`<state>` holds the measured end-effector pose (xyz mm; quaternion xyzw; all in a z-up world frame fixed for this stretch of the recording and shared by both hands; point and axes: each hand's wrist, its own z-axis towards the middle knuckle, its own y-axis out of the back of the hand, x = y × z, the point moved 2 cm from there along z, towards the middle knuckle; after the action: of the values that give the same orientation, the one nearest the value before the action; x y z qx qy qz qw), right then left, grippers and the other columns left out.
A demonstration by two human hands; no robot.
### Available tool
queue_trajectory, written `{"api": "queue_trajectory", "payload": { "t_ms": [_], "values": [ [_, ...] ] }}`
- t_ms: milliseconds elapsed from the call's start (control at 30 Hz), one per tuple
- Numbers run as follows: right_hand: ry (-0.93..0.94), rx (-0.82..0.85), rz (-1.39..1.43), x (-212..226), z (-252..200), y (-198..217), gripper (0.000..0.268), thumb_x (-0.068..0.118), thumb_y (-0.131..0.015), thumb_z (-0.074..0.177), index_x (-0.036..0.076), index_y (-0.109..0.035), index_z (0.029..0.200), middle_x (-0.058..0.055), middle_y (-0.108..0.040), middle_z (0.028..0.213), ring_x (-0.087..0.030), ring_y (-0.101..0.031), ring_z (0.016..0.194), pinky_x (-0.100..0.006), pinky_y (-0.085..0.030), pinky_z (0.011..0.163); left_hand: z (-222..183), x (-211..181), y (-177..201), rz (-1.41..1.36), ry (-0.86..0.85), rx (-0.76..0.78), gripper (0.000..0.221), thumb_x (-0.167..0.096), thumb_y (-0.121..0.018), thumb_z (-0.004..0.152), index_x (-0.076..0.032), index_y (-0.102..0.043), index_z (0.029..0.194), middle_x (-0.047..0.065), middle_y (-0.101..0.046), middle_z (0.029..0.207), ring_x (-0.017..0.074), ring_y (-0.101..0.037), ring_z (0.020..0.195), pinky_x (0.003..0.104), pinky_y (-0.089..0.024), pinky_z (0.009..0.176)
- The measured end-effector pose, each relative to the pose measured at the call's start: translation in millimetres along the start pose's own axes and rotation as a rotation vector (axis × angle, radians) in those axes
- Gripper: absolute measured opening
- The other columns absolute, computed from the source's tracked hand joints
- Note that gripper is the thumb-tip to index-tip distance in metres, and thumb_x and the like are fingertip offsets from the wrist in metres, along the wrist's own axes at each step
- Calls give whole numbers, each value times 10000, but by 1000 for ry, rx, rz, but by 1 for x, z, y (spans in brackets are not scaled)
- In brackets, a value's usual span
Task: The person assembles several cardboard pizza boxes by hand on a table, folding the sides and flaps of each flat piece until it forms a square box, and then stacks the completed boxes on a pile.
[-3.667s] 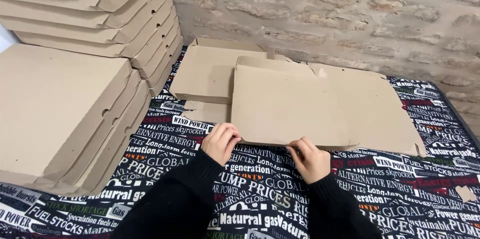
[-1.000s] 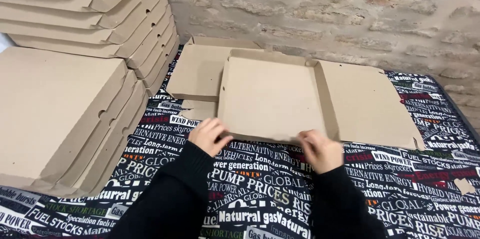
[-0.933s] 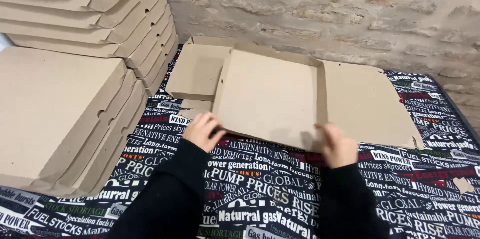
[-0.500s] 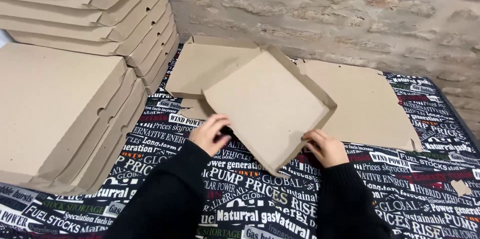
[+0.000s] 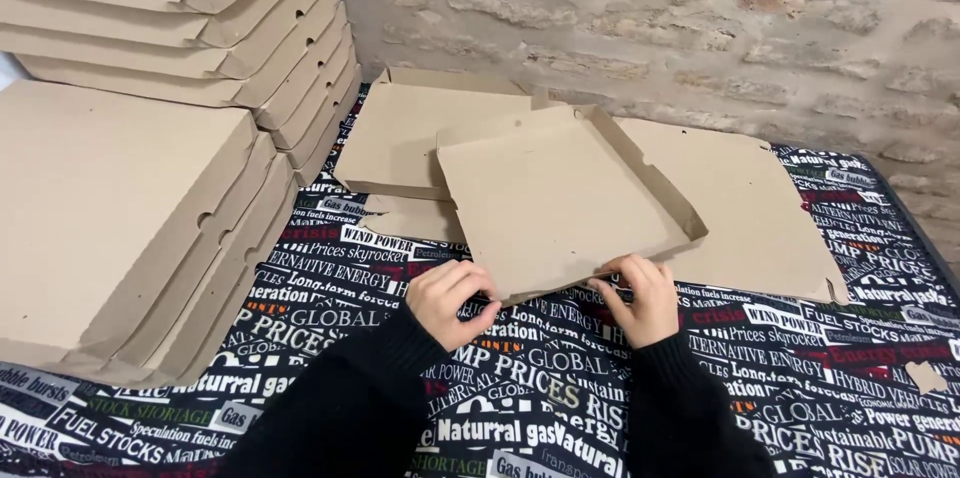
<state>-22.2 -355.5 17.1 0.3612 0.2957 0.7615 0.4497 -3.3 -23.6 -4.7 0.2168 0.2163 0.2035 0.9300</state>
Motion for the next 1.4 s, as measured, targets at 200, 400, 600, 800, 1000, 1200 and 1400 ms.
{"api": "queue_trajectory", "payload": {
  "t_ms": [200, 400, 600, 800, 1000, 1200, 1400],
  "values": [
    [29, -1, 21, 3, -5, -13, 113, 396, -698, 1042, 295, -725, 1085, 130, -730, 974, -164, -723, 916, -356, -465, 995, -8, 15, -15, -14, 11, -60, 110, -246, -764, 950, -224, -690, 872, -79, -714, 907, 205, -728, 797, 314, -603, 706],
    [137, -51, -28, 25, -8, -13, 29, 279, -694, 1037, 276, -704, 1064, 108, -716, 975, -178, -705, 939, -372, -420, 1004, -9, 11, -19, -28, -62, -14, 69, -209, -752, 962, -197, -698, 920, -36, -712, 974, 244, -735, 847, 359, -619, 732],
    [87, -143, -47, 25, -8, -9, 33, 285, -670, 1066, 303, -697, 1072, 139, -722, 1027, -142, -689, 1008, -394, -331, 1062, 8, -9, 2, -91, 57, 59, 497, -385, -862, 892, -97, -677, 1253, 100, -720, 1181, 262, -731, 771, 443, -600, 726],
    [-201, -430, 106, -18, -2, -7, 700, 251, -962, 822, 93, -571, 1382, -226, -358, 1482, -530, -410, 1400, -573, -464, 1114, -15, 30, -26, 38, -23, 15, 129, -314, -782, 979, -199, -735, 944, -19, -622, 830, 268, -676, 833, 405, -552, 813],
    [-912, -282, 1436, -13, 9, -12, 458, 528, -700, 1035, 148, -663, 1289, -51, -725, 1261, -204, -701, 1163, -383, -481, 1087, -18, 22, -30, -28, 59, -25, 148, -356, -824, 947, -244, -737, 907, -57, -628, 826, 236, -682, 838, 366, -554, 774],
    [-1067, -279, 1613, -62, -17, -71, 323, 364, -861, 882, 236, -607, 1035, -33, -631, 1118, -212, -657, 878, -334, -549, 697, 14, -18, -4, -294, -184, 199, 156, -353, -766, 1028, -201, -772, 1060, 7, -750, 986, 283, -734, 957, 420, -589, 864],
    [-1174, -597, 1542, -109, -24, -6, 428, 429, -856, 805, 211, -692, 1134, 0, -697, 1168, -235, -694, 1097, -454, -556, 1012, 64, 112, 55, 406, 482, 244, 893, -239, -1018, 697, -219, -613, 1492, 245, -501, 1546, 496, -580, 1364, 593, -527, 1152]
  ]
}}
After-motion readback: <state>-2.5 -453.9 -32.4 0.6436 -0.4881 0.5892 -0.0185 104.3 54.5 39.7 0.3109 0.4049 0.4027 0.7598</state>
